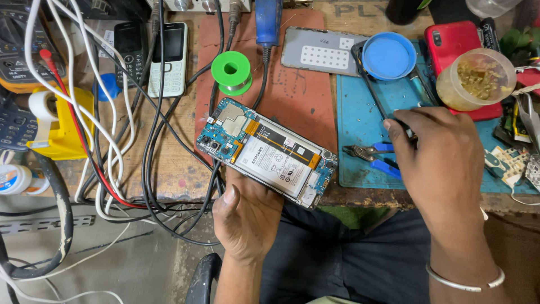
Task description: The person handles a disassembled Samsung smartphone, repeatedly opening and closing the back cover, and uses a small screwdriver to work on internal components. The person also uses a soldering iron and solder wire on the phone's circuitry.
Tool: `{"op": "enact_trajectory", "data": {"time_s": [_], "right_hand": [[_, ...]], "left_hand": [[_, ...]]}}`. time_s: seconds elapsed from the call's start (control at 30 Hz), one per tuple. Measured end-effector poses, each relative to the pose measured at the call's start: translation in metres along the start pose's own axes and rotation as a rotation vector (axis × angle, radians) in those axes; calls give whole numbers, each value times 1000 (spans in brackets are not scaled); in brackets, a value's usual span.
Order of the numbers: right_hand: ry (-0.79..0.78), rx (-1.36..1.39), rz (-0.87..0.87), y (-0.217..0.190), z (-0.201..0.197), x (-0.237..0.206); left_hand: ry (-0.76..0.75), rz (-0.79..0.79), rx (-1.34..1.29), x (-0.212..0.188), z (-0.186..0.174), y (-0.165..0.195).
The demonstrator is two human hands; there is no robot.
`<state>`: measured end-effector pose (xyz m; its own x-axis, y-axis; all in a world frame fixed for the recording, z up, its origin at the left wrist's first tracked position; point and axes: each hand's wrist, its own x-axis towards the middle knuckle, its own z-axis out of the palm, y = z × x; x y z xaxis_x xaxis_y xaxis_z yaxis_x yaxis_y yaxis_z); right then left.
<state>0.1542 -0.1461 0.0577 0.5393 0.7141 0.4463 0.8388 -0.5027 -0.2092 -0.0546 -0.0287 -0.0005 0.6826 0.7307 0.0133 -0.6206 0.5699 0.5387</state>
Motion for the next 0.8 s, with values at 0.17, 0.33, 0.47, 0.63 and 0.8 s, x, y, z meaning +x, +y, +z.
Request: {"op": "enact_trajectory", "data": {"time_s": [0.17, 0.33, 0.47, 0.63, 0.8], "right_hand": [[-33, -21, 11, 5, 8, -3], [110, 98, 87, 2, 7, -2], [209, 294, 196, 0, 1, -2], [264, 424, 358, 1, -4, 0], [300, 606, 357, -4, -10, 6]], "left_hand": [[-3, 7, 6, 0, 0, 0], [-4, -3, 0, 1, -1, 1], [-3, -8, -1, 0, -3, 1], [-8, -7, 8, 1, -4, 1], [13, -28, 26, 1, -3, 2]]}}
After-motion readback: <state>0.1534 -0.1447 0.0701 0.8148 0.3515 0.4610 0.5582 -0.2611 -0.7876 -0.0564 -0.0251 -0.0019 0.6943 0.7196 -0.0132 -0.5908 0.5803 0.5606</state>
